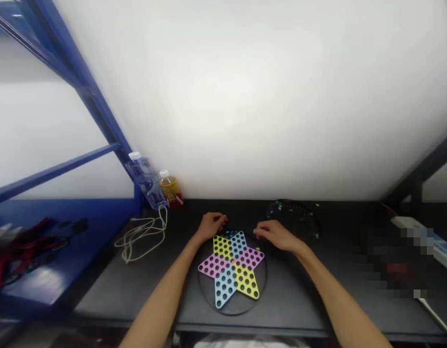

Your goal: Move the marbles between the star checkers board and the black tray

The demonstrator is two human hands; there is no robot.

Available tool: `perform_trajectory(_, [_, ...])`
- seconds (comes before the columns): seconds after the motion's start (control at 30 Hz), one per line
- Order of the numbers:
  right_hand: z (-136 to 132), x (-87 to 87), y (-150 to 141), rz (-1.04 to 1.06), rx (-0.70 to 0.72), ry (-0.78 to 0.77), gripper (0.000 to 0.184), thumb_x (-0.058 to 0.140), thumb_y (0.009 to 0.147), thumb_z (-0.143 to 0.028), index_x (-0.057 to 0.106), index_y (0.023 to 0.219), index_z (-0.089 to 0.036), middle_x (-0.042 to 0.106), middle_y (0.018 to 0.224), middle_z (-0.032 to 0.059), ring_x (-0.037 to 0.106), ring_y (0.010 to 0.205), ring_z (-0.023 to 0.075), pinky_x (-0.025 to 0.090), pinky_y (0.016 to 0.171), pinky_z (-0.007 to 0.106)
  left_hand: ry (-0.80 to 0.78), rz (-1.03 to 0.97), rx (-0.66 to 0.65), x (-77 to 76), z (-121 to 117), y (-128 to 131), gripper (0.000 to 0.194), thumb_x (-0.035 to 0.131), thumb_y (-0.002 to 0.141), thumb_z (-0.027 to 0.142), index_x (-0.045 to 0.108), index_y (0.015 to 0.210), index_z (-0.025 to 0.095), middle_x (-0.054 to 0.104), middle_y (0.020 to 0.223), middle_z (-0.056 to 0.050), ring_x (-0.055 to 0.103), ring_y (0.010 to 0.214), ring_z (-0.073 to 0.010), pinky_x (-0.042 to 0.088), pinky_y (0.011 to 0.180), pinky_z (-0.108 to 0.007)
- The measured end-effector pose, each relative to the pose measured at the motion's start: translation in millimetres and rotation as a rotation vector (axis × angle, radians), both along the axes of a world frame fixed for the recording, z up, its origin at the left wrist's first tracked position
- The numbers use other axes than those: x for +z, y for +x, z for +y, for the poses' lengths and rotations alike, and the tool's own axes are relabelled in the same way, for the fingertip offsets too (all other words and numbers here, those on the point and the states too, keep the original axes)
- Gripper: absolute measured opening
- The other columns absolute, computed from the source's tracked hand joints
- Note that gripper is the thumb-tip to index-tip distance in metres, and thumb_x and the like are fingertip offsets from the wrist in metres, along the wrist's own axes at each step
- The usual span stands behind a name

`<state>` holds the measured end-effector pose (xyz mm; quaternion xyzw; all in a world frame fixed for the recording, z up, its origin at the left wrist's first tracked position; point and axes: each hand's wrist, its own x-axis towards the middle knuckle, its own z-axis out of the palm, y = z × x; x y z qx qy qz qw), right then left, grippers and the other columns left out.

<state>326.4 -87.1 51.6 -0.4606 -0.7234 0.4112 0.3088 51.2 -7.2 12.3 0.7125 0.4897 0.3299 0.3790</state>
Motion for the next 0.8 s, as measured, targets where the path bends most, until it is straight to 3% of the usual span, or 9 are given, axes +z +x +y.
perform_trajectory(0.1, [-8.9, 10.1, 3.0, -0.17, 0.149, -0.022, 0.018, 0.06, 0.083, -0.034, 0.067, 0.085, -0.018, 0.063, 0.066, -0.0014, 0.053, 0.06, 0.0123, 0.037, 0.059, 0.023, 0.005, -0.004, -0.014, 0.1, -0.7, -0.1, 0.041, 0.053, 0.085, 0.05, 0.071, 0.081, 0.013, 0.067, 0.065, -0.005, 0.059, 0.052, -0.0121, 0.048, 0.052, -0.022])
perform_trajectory(0.23, [-13.0, 11.3, -0.4, -0.267, 0.25, -0.082, 0.013, 0.059, 0.081, -0.025, 0.068, 0.088, -0.018, 0.067, 0.069, 0.0002, 0.058, 0.062, 0.0136, 0.04, 0.061, 0.023, 0.007, -0.012, -0.014, 0.6, -0.7, 0.2, 0.041, 0.053, 0.085, 0.05, 0.071, 0.08, 0.013, 0.067, 0.064, -0.005, 0.059, 0.051, -0.0122, 0.047, 0.051, -0.022])
perform_trajectory(0.47, [-9.6, 7.0, -2.8, -0.28, 0.178, -0.065, 0.017, 0.057, 0.084, -0.029, 0.067, 0.085, -0.015, 0.067, 0.073, 0.0029, 0.059, 0.066, 0.0143, 0.041, 0.061, 0.022, 0.022, -0.002, -0.028, -2.1, 1.5, -0.7, 0.041, 0.053, 0.085, 0.049, 0.071, 0.081, 0.012, 0.067, 0.065, -0.005, 0.059, 0.052, -0.0119, 0.048, 0.052, -0.022])
perform_trajectory(0.6, [-9.3, 10.1, 2.6, -0.306, 0.251, -0.132, 0.019, 0.062, 0.08, -0.027, 0.066, 0.096, -0.017, 0.064, 0.067, -0.0007, 0.056, 0.06, 0.0125, 0.039, 0.058, 0.021, 0.016, -0.003, -0.014, -2.9, 1.4, -0.8, 0.041, 0.052, 0.085, 0.049, 0.071, 0.081, 0.013, 0.067, 0.065, -0.004, 0.059, 0.053, -0.012, 0.048, 0.052, -0.022])
perform_trajectory(0.8, [-10.2, 11.2, 2.8, -0.32, 0.251, -0.105, 0.011, 0.06, 0.079, -0.021, 0.067, 0.088, -0.017, 0.062, 0.065, -0.0012, 0.054, 0.059, 0.0122, 0.039, 0.059, 0.022, 0.009, 0.006, -0.007, 1.2, -0.5, 0.6, 0.042, 0.053, 0.084, 0.05, 0.071, 0.081, 0.013, 0.067, 0.065, -0.004, 0.059, 0.053, -0.012, 0.048, 0.052, -0.022])
